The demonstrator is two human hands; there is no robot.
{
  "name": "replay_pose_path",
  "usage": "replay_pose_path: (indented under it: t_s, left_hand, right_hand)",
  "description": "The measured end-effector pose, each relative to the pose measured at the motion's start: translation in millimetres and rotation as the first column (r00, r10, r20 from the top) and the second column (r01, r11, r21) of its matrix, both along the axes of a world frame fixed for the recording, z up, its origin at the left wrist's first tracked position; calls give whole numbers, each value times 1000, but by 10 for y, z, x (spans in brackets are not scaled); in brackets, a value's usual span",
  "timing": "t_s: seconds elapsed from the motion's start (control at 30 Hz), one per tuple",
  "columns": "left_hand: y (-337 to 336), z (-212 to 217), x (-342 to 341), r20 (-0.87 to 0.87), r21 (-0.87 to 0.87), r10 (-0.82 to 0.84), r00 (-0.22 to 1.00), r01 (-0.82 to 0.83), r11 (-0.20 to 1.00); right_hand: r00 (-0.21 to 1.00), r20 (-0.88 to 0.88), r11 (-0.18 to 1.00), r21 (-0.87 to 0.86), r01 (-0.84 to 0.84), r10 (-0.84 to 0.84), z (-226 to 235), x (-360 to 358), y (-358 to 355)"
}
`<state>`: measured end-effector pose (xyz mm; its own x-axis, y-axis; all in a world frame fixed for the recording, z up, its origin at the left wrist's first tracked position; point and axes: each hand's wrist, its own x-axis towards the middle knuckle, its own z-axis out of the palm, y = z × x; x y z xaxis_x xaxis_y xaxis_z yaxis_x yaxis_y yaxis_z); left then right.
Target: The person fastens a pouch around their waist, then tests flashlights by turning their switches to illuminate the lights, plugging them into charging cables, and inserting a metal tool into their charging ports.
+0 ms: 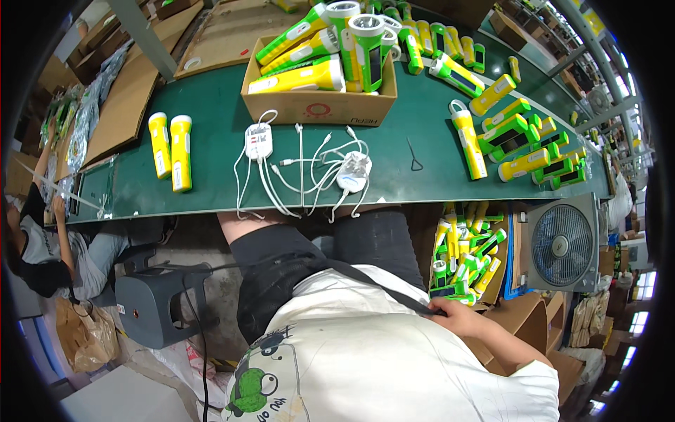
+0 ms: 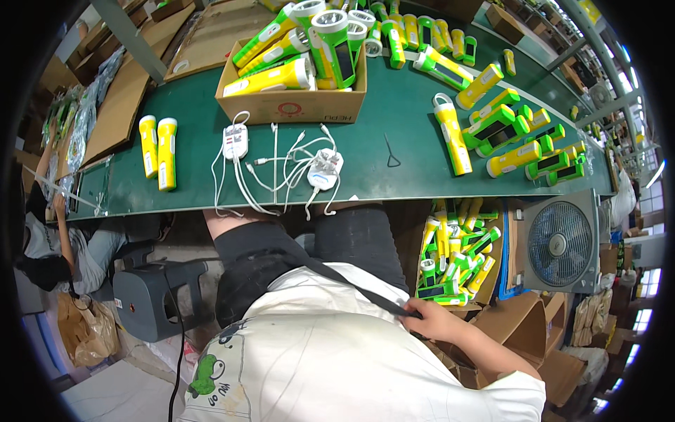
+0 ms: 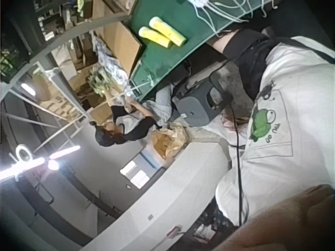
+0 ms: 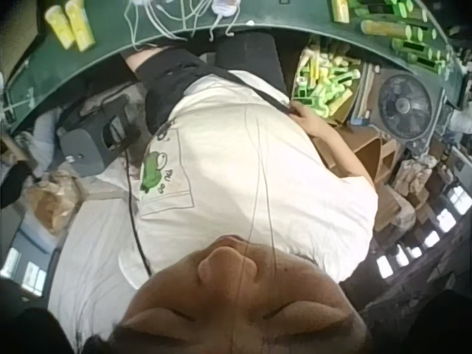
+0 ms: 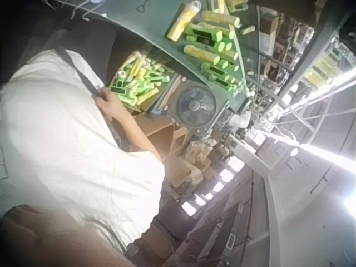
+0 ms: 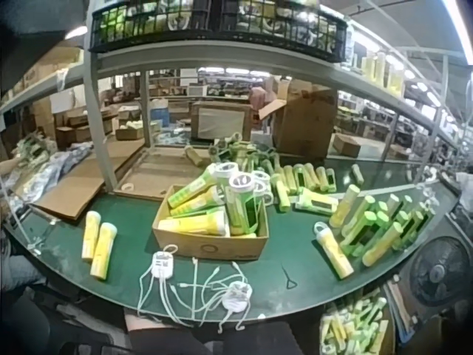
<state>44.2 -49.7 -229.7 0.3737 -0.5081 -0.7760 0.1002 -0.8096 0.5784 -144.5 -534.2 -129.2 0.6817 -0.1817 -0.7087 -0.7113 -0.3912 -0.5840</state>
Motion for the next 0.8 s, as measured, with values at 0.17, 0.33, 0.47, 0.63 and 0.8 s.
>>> replay_pose_path:
  t_s: [0.17,0.33,0.47,0.63,0.8]
  left_hand:
    - [-264,6,201,11,-70,-77,997,78,994]
    - [-556,-4,177,5,-141,-101,995,101,985]
    - [-646,60,216,14,-171,-109,994,109,979]
    - [-709,160,295,30,-192,-125,992,128,973]
    - [-798,291,495,73,-206,-151,986,163,965]
  right_hand:
    - [997,-74,994,-109,-19,11,-29,-313,-28]
    - [997,-80,993,-119,-17,8,166,-389,-184]
    - [997,-71,995,-101,-26,19,231,-361,-249]
    - [998,-55,998,-64,-31,27,240,-347,-311]
    - [1000,-16,999,-25,-26,26,175,-297,-413]
